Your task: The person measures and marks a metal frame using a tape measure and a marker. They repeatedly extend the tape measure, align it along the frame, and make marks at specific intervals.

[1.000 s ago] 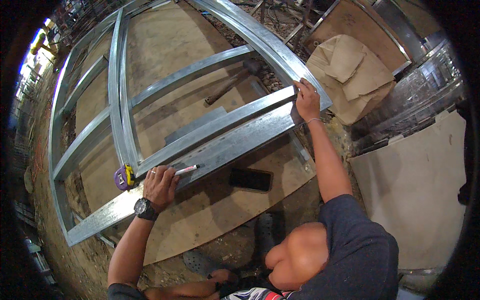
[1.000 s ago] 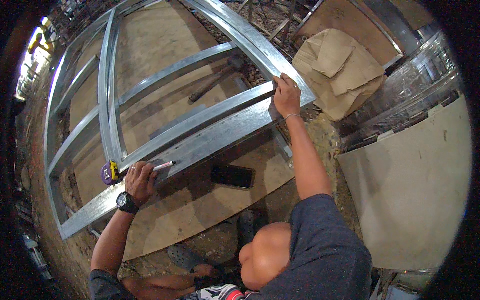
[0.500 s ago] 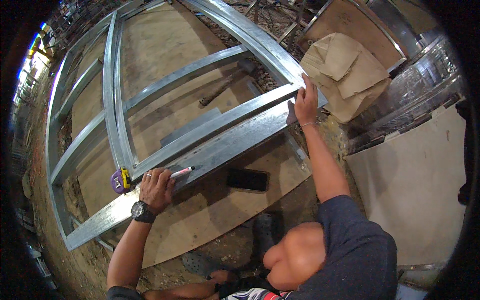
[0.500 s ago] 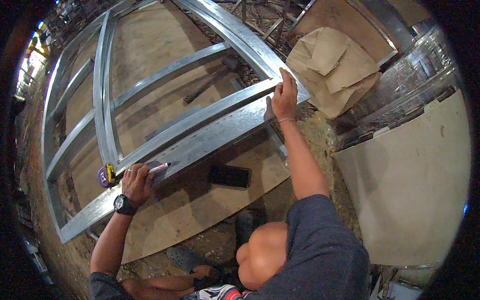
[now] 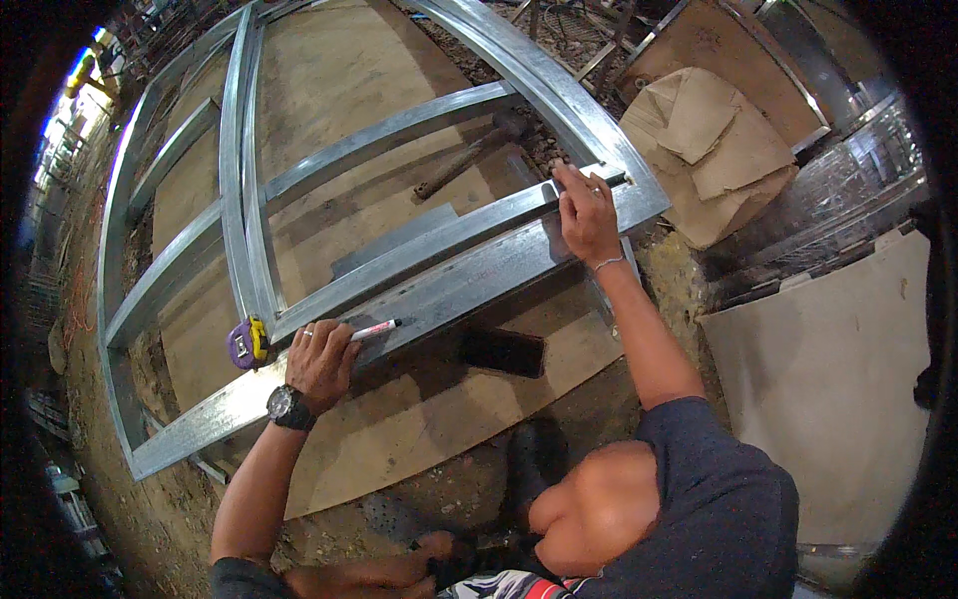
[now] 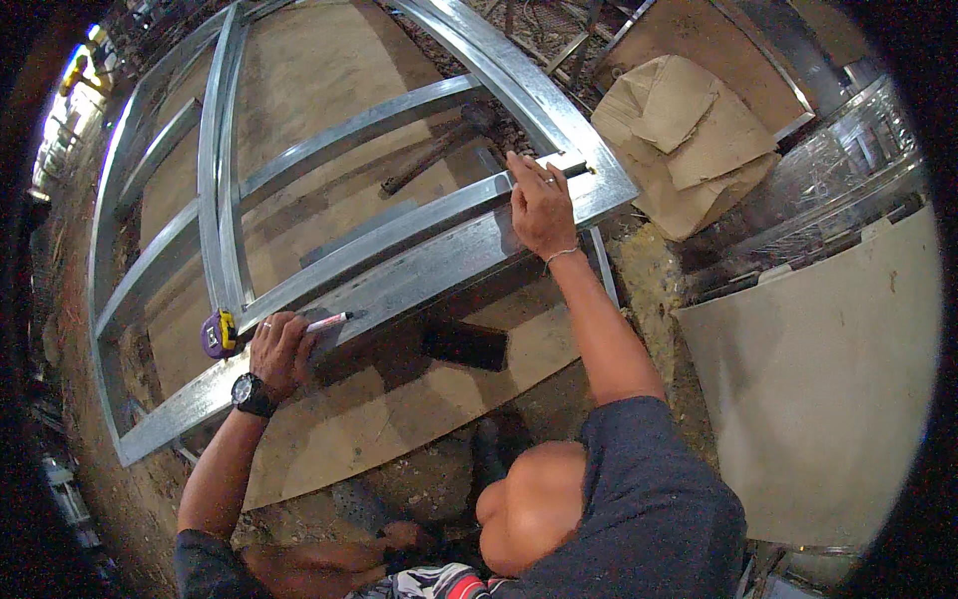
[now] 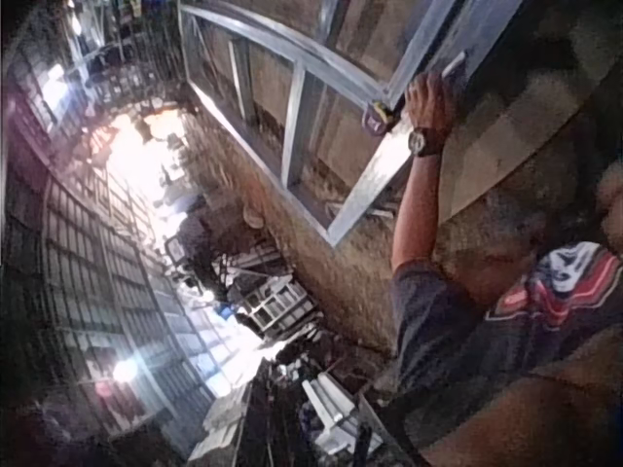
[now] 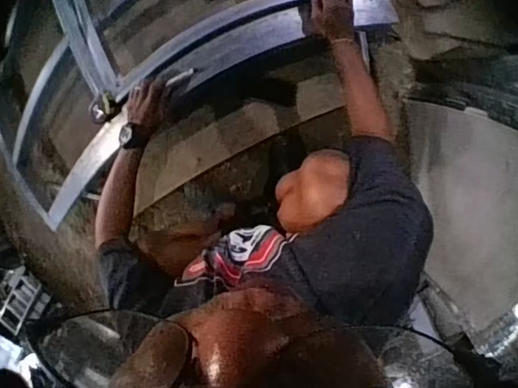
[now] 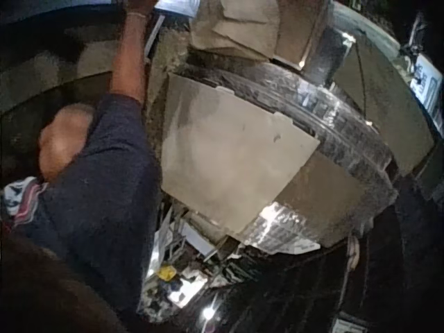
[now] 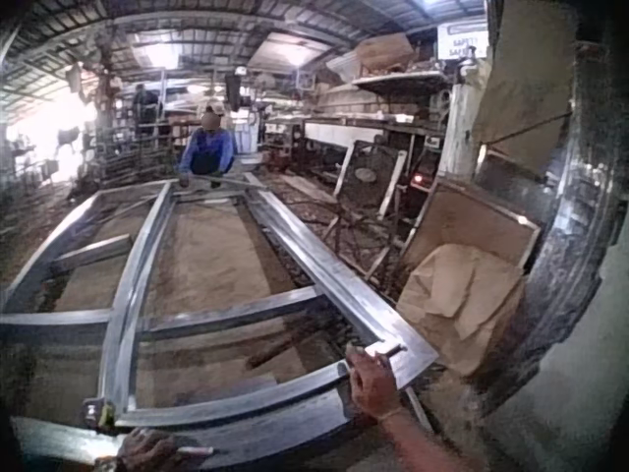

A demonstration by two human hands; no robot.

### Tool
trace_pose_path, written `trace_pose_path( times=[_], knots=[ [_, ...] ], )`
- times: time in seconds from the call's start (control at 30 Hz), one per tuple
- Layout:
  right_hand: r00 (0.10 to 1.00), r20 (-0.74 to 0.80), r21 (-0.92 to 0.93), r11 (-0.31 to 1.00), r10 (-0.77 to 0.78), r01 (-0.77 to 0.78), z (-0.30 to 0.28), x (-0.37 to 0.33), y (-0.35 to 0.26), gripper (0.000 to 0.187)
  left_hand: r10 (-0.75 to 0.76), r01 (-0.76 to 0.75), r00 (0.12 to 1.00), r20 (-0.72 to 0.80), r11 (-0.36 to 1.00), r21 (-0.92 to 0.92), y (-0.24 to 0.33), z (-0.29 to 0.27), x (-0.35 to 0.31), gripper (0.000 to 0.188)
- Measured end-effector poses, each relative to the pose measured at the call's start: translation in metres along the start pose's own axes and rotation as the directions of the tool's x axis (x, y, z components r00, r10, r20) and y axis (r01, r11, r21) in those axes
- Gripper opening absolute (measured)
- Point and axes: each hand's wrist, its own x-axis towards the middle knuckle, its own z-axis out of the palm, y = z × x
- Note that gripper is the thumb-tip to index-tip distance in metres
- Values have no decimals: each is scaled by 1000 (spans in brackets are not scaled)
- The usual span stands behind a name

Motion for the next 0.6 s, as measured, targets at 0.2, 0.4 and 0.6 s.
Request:
trace_pose_path(
  times=[0.2,0.4,0.6],
  knots=[
    [995,48,44,995,90,-92,-2,5,-8,60,13,-13,1000,-15,1000,-3,1,-2,1,24],
    [998,48,52,998,-46,44,-5,6,-52,60,7,-7,1000,-9,1000,-4,1,-1,0,22],
    [971,224,-109,987,-88,115,1,2,-81,64,25,-24,999,-27,1000,7,0,0,2,21]
  ],
)
